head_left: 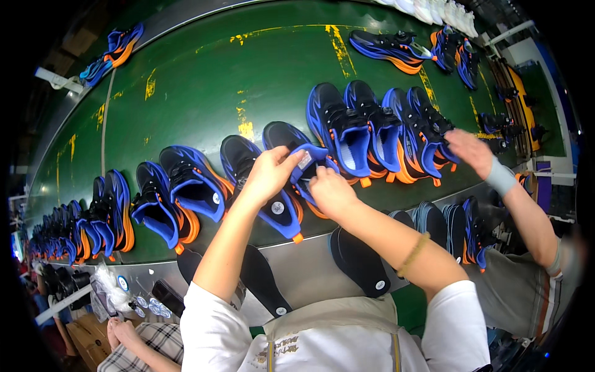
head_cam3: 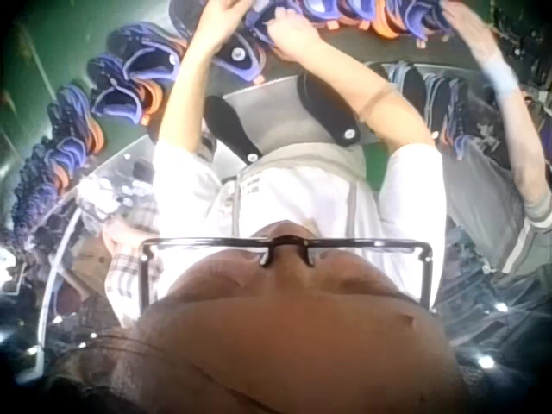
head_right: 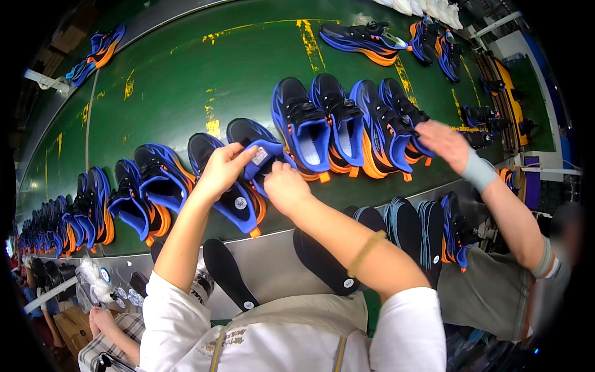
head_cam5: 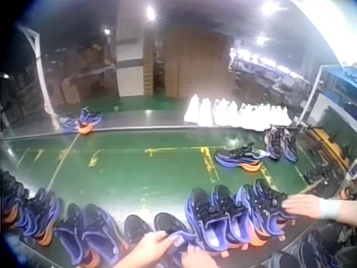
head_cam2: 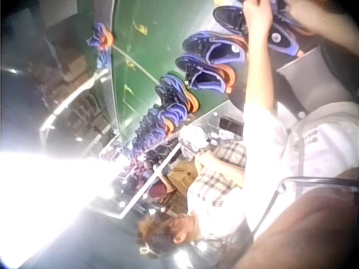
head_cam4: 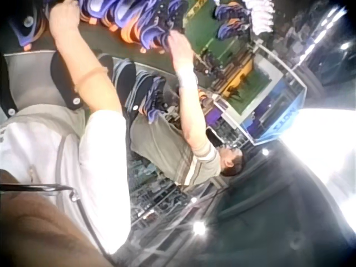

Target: The person picks up a stack of insoles from a blue basket and places them on a metal workbench. They then pick up shoes one by one and slide an insole into each shoe, pushing it down to fit before placing the shoe back on the assembly line.

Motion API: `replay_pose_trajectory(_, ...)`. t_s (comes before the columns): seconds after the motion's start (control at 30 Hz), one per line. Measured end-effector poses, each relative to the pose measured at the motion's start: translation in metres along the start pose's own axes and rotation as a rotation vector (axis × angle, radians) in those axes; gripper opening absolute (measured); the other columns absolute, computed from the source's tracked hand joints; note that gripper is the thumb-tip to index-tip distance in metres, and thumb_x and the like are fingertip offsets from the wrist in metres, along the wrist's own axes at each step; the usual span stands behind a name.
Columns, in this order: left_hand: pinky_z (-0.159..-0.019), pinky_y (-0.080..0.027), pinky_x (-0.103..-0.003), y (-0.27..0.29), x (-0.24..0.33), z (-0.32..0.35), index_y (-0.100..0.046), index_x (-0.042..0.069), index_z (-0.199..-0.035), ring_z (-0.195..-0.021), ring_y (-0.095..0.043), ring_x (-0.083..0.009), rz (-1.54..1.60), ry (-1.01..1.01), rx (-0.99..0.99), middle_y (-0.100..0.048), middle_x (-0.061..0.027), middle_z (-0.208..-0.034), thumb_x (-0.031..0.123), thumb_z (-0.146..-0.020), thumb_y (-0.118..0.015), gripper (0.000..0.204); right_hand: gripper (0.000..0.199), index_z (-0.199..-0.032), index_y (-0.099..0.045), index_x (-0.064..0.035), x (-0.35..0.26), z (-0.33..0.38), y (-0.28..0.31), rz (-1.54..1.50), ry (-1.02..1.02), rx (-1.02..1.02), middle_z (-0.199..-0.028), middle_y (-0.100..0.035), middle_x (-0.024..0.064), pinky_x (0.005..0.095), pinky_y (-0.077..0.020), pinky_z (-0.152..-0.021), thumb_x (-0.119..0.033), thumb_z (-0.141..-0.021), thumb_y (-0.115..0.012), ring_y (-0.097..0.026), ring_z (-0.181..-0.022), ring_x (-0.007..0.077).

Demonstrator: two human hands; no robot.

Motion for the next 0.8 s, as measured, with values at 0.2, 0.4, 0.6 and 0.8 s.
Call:
replay_pose_trajectory(0.2,-0.047,-0.032,-0.027,0.006,0.007,0.008,-0.048,-0.002,-0.066,-0.054,-0.033,-0.0071,-0.164,-0.078,0.116,-0.036,-0.0018,-0.053,0.03,-0.086,-0.054,0.038,0.017,-0.083,-0.062,0.0005,0.004,-0.007,-0.031,0.044,0.008,-0.227,-0.094,-0.054,0.016,0.0315,-0.0477,-0.069,-0.011,-0.076,-0.051,-0.055,-0.086,0.0263)
replay_pose_trajectory(0.4,-0.053,-0.036,-0.033,0.005,0.007,0.009,-0.05,-0.003,-0.072,-0.058,-0.042,-0.0223,-0.204,-0.065,0.115,-0.043,-0.0127,-0.059,0.028,-0.085,-0.054,0.034,0.023,-0.093,-0.065,-0.006,-0.005,-0.01,-0.053,0.408,0.208,-0.607,-0.104,-0.054,0.0147,0.0304,-0.0431,-0.073,-0.015,-0.079,-0.05,-0.055,-0.085,0.0262)
replay_pose_trajectory(0.6,-0.071,-0.045,-0.039,0.01,0.026,0.021,-0.045,0.006,-0.11,-0.083,-0.055,-0.0323,-0.354,-0.37,0.498,-0.045,-0.0156,-0.101,0.015,-0.078,-0.061,0.036,0.025,-0.089,-0.067,-0.008,-0.004,-0.01,-0.069,0.378,0.461,-0.563,-0.086,-0.063,0.0087,0.0301,-0.0376,-0.08,-0.02,-0.08,-0.047,-0.057,-0.086,0.0197)
replay_pose_trajectory(0.8,-0.054,-0.049,-0.04,-0.013,0.033,0.017,-0.043,0.002,-0.089,-0.062,-0.058,-0.0335,-0.718,-0.426,0.273,-0.048,-0.0157,-0.091,0.013,-0.072,-0.062,0.028,0.062,-0.09,-0.067,-0.0012,-0.018,0.02,-0.009,0.106,0.339,-0.967,-0.096,-0.063,0.0142,0.0392,-0.0009,-0.108,-0.039,-0.083,-0.018,-0.052,-0.105,0.0213)
Point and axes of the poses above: each hand's wrist, its own z-axis away from the middle knuckle, its own y-axis out of the back of the hand, x = y × z, the point moved 8 cm from there along -z, towards the middle knuckle
